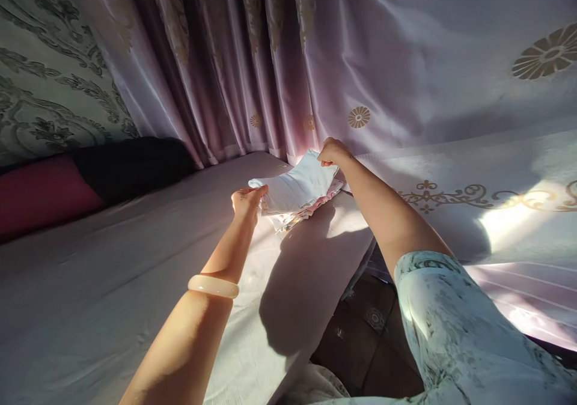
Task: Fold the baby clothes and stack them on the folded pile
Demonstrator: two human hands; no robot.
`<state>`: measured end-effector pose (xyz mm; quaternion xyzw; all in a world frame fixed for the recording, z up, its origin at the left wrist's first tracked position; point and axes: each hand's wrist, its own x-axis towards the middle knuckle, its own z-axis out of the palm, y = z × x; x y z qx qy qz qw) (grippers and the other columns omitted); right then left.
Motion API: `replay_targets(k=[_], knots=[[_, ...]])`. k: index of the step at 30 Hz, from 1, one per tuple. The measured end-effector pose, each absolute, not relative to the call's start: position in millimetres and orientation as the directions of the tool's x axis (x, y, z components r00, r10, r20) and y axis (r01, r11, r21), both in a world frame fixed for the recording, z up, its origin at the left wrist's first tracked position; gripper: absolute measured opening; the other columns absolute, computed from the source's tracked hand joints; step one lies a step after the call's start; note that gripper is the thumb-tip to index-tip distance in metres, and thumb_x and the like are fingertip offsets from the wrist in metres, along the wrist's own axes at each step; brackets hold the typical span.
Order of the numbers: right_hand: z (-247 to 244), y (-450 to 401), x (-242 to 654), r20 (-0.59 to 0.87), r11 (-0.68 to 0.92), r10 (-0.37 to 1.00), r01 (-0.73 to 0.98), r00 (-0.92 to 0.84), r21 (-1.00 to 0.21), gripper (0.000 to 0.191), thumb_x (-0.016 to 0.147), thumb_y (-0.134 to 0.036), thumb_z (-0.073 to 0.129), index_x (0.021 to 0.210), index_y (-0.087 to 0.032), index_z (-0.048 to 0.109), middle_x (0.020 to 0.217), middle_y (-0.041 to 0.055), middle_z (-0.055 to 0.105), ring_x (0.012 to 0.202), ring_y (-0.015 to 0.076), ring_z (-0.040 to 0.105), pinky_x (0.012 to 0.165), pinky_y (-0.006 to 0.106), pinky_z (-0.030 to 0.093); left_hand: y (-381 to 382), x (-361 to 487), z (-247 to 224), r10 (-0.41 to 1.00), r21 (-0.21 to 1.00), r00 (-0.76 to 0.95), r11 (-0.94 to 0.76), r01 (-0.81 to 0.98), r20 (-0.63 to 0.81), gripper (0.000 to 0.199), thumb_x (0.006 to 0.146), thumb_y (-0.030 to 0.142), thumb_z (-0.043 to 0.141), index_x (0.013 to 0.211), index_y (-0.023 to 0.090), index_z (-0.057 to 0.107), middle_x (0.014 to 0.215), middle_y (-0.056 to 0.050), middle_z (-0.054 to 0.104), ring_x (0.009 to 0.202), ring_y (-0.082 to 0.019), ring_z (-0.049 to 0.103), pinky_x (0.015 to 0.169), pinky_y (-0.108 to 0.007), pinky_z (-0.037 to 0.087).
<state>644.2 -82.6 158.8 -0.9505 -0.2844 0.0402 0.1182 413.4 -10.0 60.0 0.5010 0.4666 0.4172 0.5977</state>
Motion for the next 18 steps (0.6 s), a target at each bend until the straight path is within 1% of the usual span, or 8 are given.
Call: replay_targets(k=[4, 7, 10, 13, 15, 18], knots=[[156, -89, 654, 0.038, -0.825, 0.533, 0.529, 0.845, -0.199, 0.023, 0.080, -0.010, 0.072, 0.102, -0.007, 0.067, 0.055, 0.0029, 0.065, 0.069, 0.0200, 0.069, 0.074, 0.028, 0.052, -17, 435, 51, 0.946, 0.973, 0.259, 0.219, -0.072, -0.194, 0.023, 0.050, 0.026, 0.076, 0.059, 0.016, 0.058, 0.057, 0.002, 0.056, 0.054, -0.011, 0.052, 0.054, -0.025, 0.041], [152, -91, 657, 0.052, -0.817, 0.542, 0.540, 0.839, -0.203, 0.024, 0.082, -0.007, 0.068, 0.105, -0.006, 0.067, 0.060, 0.0058, 0.067, 0.080, 0.0224, 0.069, 0.082, 0.031, 0.050, -20, 441, 45, 0.941, 0.971, 0.270, 0.229, -0.069, -0.203, 0.024, 0.052, 0.028, 0.076, 0.060, 0.017, 0.057, 0.058, 0.003, 0.056, 0.052, -0.010, 0.050, 0.054, -0.024, 0.041], [144, -91, 662, 0.067, -0.812, 0.546, 0.547, 0.835, -0.201, 0.024, 0.082, -0.006, 0.067, 0.106, -0.005, 0.067, 0.067, 0.0100, 0.069, 0.092, 0.0249, 0.067, 0.087, 0.033, 0.048, -20, 443, 38, 0.946, 0.980, 0.263, 0.201, -0.004, -0.192, 0.024, 0.054, 0.032, 0.077, 0.063, 0.017, 0.060, 0.057, 0.004, 0.055, 0.051, -0.010, 0.049, 0.053, -0.024, 0.041], [131, -89, 669, 0.078, -0.819, 0.539, 0.544, 0.838, -0.183, 0.029, 0.082, -0.007, 0.064, 0.111, -0.005, 0.066, 0.071, 0.0119, 0.070, 0.100, 0.0276, 0.065, 0.088, 0.035, 0.047, -16, 443, 26, 0.942, 0.980, 0.271, 0.189, 0.064, -0.199, 0.022, 0.059, 0.035, 0.075, 0.066, 0.019, 0.060, 0.057, 0.003, 0.056, 0.052, -0.012, 0.052, 0.052, -0.025, 0.042], [119, -88, 673, 0.090, -0.817, 0.546, 0.554, 0.833, -0.163, 0.033, 0.082, -0.008, 0.063, 0.115, -0.006, 0.065, 0.076, 0.0131, 0.071, 0.103, 0.0293, 0.064, 0.088, 0.036, 0.046, -12, 442, 16, 0.944, 0.978, 0.264, 0.168, 0.125, -0.196, 0.022, 0.061, 0.035, 0.073, 0.069, 0.020, 0.060, 0.060, 0.002, 0.058, 0.055, -0.014, 0.055, 0.053, -0.025, 0.044], [101, -87, 676, 0.100, -0.811, 0.555, 0.564, 0.826, -0.154, 0.035, 0.083, -0.010, 0.059, 0.118, -0.009, 0.065, 0.089, 0.0160, 0.073, 0.108, 0.0312, 0.063, 0.089, 0.038, 0.046, -7, 441, 3, 0.955, 0.968, 0.252, 0.099, 0.230, -0.158, 0.022, 0.064, 0.036, 0.072, 0.074, 0.021, 0.059, 0.068, 0.000, 0.062, 0.063, -0.016, 0.061, 0.060, -0.028, 0.048]])
